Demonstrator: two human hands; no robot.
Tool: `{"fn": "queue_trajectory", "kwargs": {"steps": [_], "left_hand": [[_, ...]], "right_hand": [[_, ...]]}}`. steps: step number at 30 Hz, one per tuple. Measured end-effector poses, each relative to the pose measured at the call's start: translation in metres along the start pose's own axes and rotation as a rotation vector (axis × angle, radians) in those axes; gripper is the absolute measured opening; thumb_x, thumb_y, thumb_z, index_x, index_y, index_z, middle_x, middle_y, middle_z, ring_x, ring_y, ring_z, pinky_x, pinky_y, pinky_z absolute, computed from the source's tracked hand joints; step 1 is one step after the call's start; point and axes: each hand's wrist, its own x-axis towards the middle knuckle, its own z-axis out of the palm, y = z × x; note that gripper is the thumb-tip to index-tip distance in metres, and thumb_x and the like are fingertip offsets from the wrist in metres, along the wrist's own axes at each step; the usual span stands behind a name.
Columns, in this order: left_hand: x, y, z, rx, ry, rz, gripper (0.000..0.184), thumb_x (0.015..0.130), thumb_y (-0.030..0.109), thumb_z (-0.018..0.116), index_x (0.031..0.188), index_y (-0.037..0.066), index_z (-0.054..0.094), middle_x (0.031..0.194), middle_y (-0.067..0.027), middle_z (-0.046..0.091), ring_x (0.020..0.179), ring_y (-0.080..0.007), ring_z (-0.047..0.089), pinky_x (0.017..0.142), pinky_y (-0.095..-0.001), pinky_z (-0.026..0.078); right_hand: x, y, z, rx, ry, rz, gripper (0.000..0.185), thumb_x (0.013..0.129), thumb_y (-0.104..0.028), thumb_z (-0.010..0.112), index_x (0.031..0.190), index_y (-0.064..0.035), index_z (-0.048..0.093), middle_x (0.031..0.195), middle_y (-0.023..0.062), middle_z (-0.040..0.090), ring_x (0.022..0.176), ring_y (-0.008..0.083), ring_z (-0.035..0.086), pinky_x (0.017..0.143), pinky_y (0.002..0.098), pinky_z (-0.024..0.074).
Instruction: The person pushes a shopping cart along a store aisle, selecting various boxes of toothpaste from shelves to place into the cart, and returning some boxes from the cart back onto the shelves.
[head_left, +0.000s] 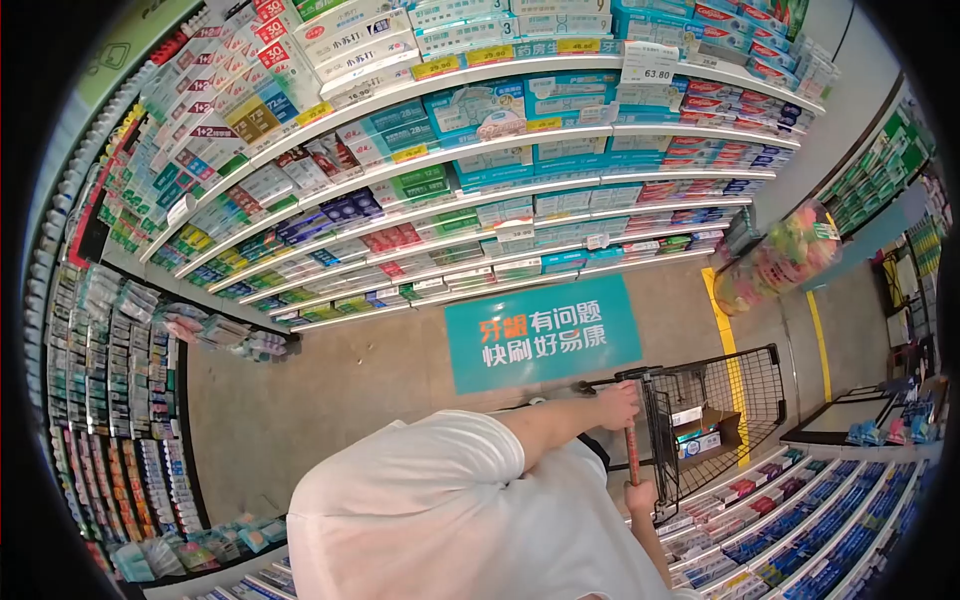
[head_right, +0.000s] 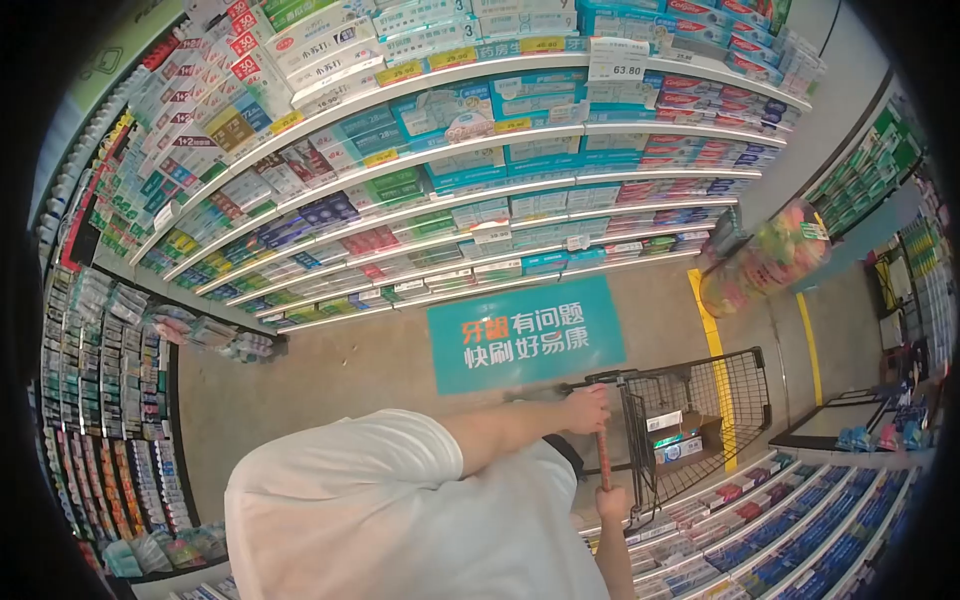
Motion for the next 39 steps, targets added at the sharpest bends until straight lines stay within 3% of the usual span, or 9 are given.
{"fn": "queue_trajectory", "kwargs": {"steps": [4,12,13,16,20,22,32,39], "left_hand": [[-0.010,-0.004,-0.003,0.050,-0.018,0.005,0.040,0.096,0.051,0.066,0.107,0.014,0.078,0.119,-0.0110,0.070,0.134,-0.0340,0.055,0.129,-0.0539,0.025],[-0.025,-0.007,-0.024,0.109,-0.278,-0.088,0.050,0.105,0.053,0.054,0.132,0.015,0.072,0.136,-0.0165,0.066,0.145,-0.0352,0.047,0.133,-0.0544,0.017],[-0.032,-0.009,-0.020,0.081,-0.159,-0.073,0.047,0.101,0.052,0.061,0.118,0.012,0.076,0.128,-0.0181,0.068,0.140,-0.0393,0.052,0.130,-0.0554,0.025],[-0.044,-0.014,-0.010,0.115,-0.124,-0.089,0.046,0.101,0.052,0.061,0.117,0.012,0.076,0.133,-0.0202,0.067,0.144,-0.0410,0.049,0.131,-0.0556,0.023],[-0.065,-0.022,-0.006,0.107,-0.065,-0.105,0.045,0.101,0.052,0.062,0.117,0.013,0.077,0.137,-0.0221,0.066,0.148,-0.0429,0.047,0.132,-0.0565,0.021],[-0.075,-0.019,-0.008,0.147,-0.189,-0.143,0.047,0.102,0.055,0.060,0.124,0.016,0.076,0.146,-0.0221,0.063,0.155,-0.0445,0.039,0.134,-0.0579,0.013],[-0.166,-0.018,-0.015,0.176,-0.156,-0.220,0.046,0.101,0.055,0.062,0.124,0.017,0.076,0.141,-0.0193,0.065,0.152,-0.0429,0.043,0.134,-0.0581,0.015],[-0.233,-0.021,-0.043,0.051,-0.203,-0.248,0.042,0.102,0.050,0.063,0.126,0.018,0.076,0.145,-0.0209,0.061,0.156,-0.0428,0.036,0.134,-0.0567,0.013]], "right_hand": [[-0.005,-0.010,0.006,-0.067,0.047,0.037,0.036,0.082,-0.029,0.079,0.091,0.0056,0.077,0.090,0.0328,0.074,0.094,0.0484,0.075,0.084,0.0526,0.0591],[-0.026,-0.043,-0.008,-0.081,-0.033,0.066,0.039,0.084,-0.031,0.078,0.105,0.0026,0.079,0.101,0.0310,0.076,0.102,0.0473,0.075,0.090,0.0533,0.0591],[-0.023,-0.041,-0.003,-0.096,-0.029,0.051,0.039,0.084,-0.030,0.078,0.105,0.0020,0.080,0.101,0.0306,0.076,0.102,0.0472,0.075,0.090,0.0533,0.0592],[-0.024,-0.043,0.006,-0.109,-0.022,0.006,0.038,0.084,-0.030,0.078,0.104,0.0020,0.080,0.101,0.0309,0.076,0.102,0.0472,0.075,0.090,0.0534,0.0592],[-0.030,-0.051,0.023,-0.130,-0.008,-0.009,0.039,0.083,-0.030,0.078,0.103,0.0029,0.079,0.102,0.0316,0.076,0.102,0.0477,0.075,0.089,0.0542,0.0596],[-0.034,-0.053,0.033,-0.135,0.000,-0.035,0.041,0.082,-0.032,0.078,0.104,0.0031,0.080,0.102,0.0318,0.076,0.102,0.0477,0.076,0.089,0.0551,0.0601],[-0.077,-0.070,0.090,-0.127,0.010,-0.086,0.038,0.084,-0.028,0.076,0.099,0.0072,0.077,0.096,0.0350,0.074,0.100,0.0498,0.074,0.089,0.0536,0.0585],[-0.126,-0.102,0.119,-0.147,0.006,-0.077,0.042,0.082,-0.035,0.076,0.100,0.0029,0.079,0.104,0.0310,0.076,0.104,0.0480,0.074,0.093,0.0543,0.0595]]}}
